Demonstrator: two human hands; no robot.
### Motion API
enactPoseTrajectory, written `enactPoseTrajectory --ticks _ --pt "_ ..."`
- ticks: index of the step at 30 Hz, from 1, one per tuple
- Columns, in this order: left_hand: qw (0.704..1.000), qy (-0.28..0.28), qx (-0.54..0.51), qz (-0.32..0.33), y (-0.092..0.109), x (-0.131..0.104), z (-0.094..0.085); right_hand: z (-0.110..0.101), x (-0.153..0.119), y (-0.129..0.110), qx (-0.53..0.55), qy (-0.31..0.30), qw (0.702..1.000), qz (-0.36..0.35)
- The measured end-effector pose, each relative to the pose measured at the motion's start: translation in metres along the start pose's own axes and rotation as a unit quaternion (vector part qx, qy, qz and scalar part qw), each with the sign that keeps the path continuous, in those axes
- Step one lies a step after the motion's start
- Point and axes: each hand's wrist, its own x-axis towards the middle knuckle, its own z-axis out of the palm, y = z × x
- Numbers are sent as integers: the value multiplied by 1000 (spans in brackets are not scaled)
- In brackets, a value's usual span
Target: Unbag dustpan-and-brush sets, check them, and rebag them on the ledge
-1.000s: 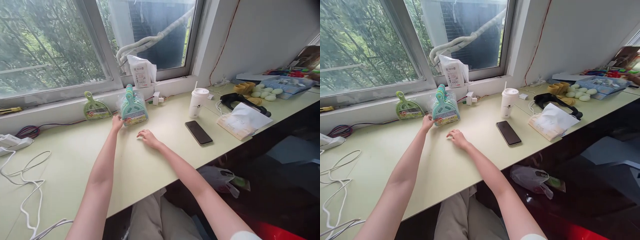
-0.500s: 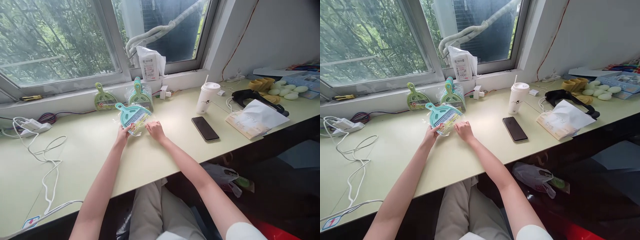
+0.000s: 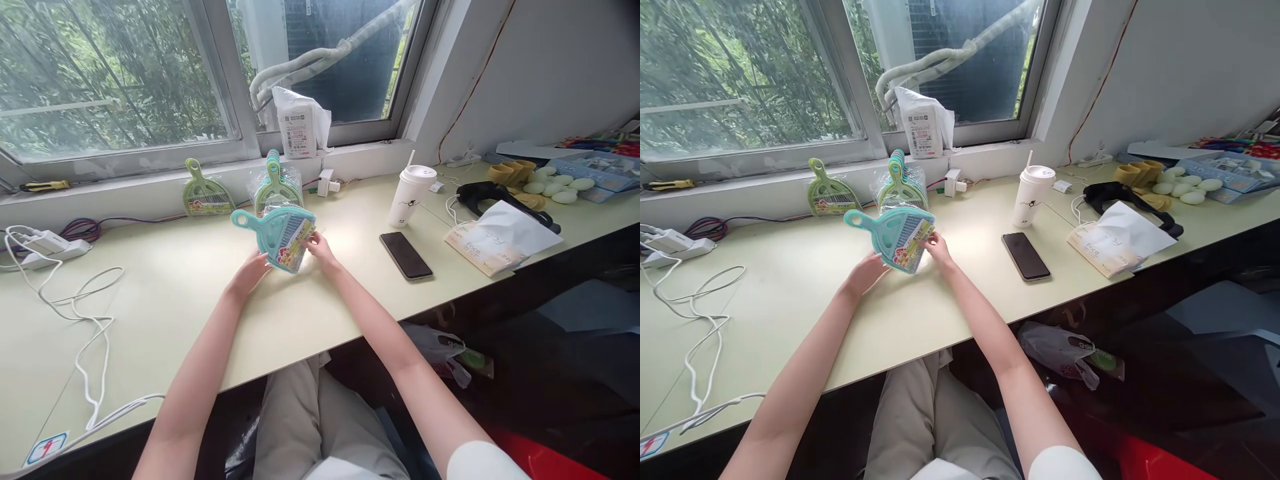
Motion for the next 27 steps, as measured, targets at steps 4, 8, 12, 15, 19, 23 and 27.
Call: enactPoseTrajectory --ticks 4,8,12,15,19,23,27 --pt "999 34 23 -24 -2 5 -13 -1 -2 -5 -28 -31 999 -3" --pt "990 134 25 -39 -7 10 -23 3 -4 -6 -98 -54 993 24" --pt "992 107 57 -22 -7 9 -32 -1 -2 -8 -98 -26 995 26" --pt "995 49 86 -22 -4 7 -37 -7 0 -10 -82 -10 996 28" --pt "993 92 69 -9 -1 7 -47 -6 -2 -13 -84 -20 996 27" --pt "983 169 65 3 -1 10 -62 -1 -5 -17 -80 -37 996 30" --pt "982 166 91 -1 0 11 -71 -2 -6 -22 -64 -44 996 34"
